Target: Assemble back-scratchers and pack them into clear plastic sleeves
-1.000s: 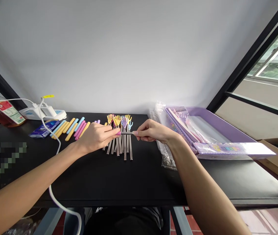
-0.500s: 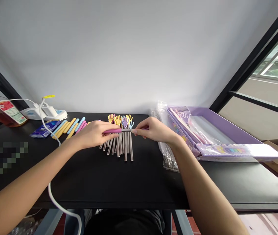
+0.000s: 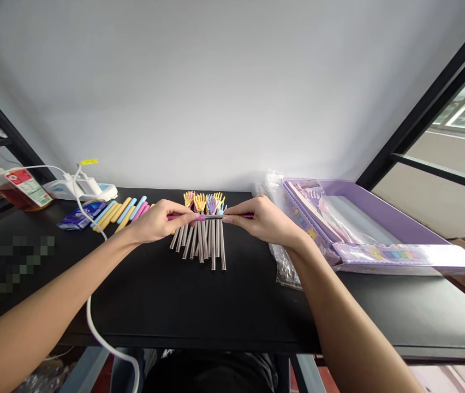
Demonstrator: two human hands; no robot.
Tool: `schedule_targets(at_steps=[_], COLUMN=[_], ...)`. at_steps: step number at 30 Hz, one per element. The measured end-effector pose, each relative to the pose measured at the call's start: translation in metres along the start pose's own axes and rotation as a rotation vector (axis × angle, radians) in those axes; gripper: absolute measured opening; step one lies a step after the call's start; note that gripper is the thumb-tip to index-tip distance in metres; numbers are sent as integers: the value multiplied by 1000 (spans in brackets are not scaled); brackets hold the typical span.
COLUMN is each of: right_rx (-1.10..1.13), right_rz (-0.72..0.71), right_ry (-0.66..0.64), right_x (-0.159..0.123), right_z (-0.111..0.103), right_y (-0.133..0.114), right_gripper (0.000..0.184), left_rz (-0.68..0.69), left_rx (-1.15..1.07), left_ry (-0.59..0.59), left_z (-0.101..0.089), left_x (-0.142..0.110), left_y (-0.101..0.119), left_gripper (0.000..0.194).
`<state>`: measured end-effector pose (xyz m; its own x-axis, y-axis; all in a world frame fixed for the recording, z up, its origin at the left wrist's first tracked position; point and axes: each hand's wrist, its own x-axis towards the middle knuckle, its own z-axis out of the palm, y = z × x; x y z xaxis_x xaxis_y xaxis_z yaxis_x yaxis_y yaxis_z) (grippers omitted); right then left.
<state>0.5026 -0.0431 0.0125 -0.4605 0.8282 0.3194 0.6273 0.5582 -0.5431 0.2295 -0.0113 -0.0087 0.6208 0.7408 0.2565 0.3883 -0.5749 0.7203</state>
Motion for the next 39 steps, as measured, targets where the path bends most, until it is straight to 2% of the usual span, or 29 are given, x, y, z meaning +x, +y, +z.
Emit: schedule_targets(at_steps=[13,19,24,28,32,39], right_rx=[204,316,415,513,600,693], right_rz=[101,144,245,310,330,360], right_ry=[-238,-295,-335,-377,-410,-445], right_x=[4,4,3,3,3,5], right_z=[1,1,1,2,5,13], right_y=[8,5,3,3,6,10], right_gripper=[48,47,48,45,40,38], left_rz=[286,406,488,612,717,792], left_rx=[208,331,505,678,831,1028], left_ry=[98,130,186,243,280,318], left_z=[12,15,20,21,21,22], left_x=[0,-1,-3,-3,-2,-4], left_y=[-5,-3,-3,-5,-6,-2], left_gripper=[41,43,44,42,41,42])
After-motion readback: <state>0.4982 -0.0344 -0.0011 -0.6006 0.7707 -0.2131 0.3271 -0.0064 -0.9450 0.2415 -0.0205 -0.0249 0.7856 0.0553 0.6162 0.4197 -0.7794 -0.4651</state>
